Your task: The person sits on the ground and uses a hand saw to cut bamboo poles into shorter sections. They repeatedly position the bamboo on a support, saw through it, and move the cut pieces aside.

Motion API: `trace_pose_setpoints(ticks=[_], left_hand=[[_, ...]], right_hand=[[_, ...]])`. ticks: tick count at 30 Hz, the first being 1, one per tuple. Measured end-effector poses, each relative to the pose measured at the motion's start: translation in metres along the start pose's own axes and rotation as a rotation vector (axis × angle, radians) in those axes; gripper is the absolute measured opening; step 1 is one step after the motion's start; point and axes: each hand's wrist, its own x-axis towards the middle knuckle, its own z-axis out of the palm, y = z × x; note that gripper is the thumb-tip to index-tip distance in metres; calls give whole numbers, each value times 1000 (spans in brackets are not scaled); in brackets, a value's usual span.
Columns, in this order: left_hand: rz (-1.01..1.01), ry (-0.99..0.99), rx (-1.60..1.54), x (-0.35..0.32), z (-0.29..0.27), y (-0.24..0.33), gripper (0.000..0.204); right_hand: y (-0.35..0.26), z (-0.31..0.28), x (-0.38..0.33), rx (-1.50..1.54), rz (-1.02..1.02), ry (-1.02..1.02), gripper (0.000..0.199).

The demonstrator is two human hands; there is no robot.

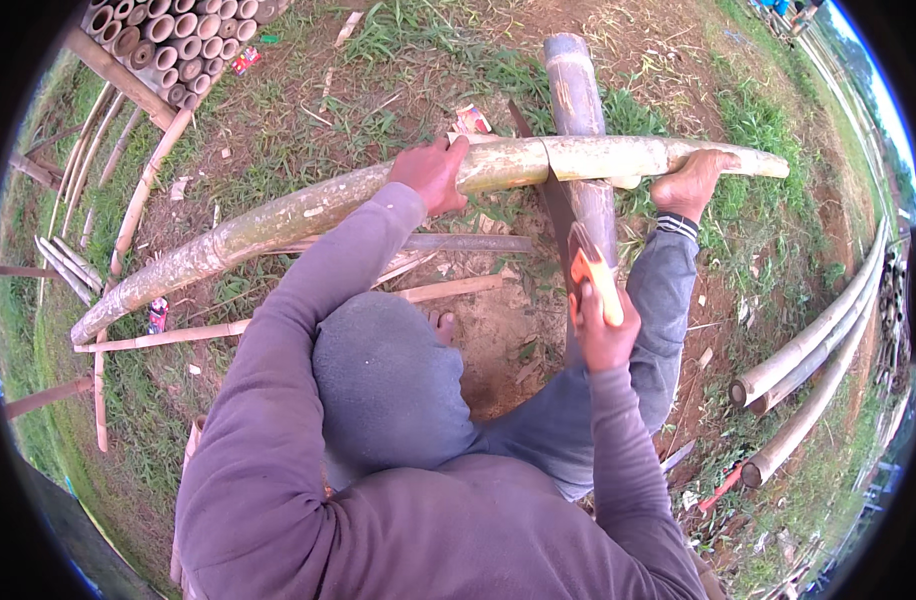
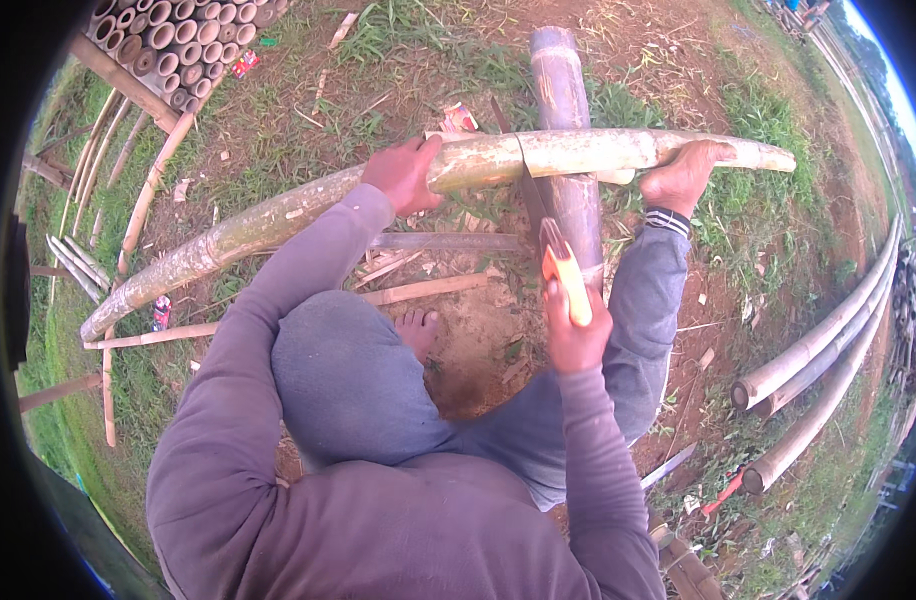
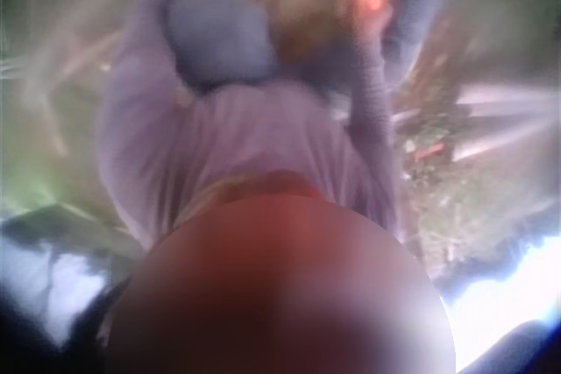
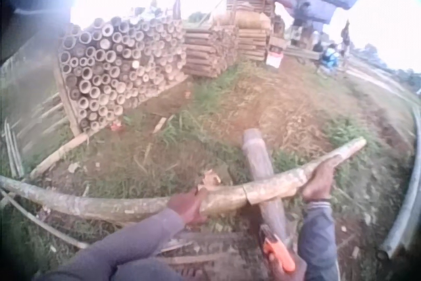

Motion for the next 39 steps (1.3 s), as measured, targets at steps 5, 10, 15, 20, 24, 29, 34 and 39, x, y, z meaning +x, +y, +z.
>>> trace_pose_setpoints(ticks=[5, 10, 15, 20, 24, 29, 34, 39], left_hand=[[13, -116, -24, 2, -7, 16, 83], [63, -69, -25, 9, 0, 21, 85], [22, -44, -13, 7, -13, 11, 85], [92, -51, -23, 13, 1, 25, 86], [37, -68, -12, 0, -5, 16, 87], [68, -18, -2, 3, -5, 21, 85], [18, -52, -16, -1, -14, 21, 85], [55, -9, -25, 3, -10, 23, 87]], right_hand=[[-1, -62, -112, -40, -12, 39, 15], [2, 31, 79, -18, 14, -2, 18], [-2, 21, 37, 117, -25, 2, 20], [-15, -56, -102, -35, 24, 65, 18], [24, -7, 2, 126, 17, -2, 18], [-3, 45, 95, 19, 27, 23, 20], [8, -31, -50, 64, 7, 47, 20], [21, -19, -27, 164, -12, 65, 20]])
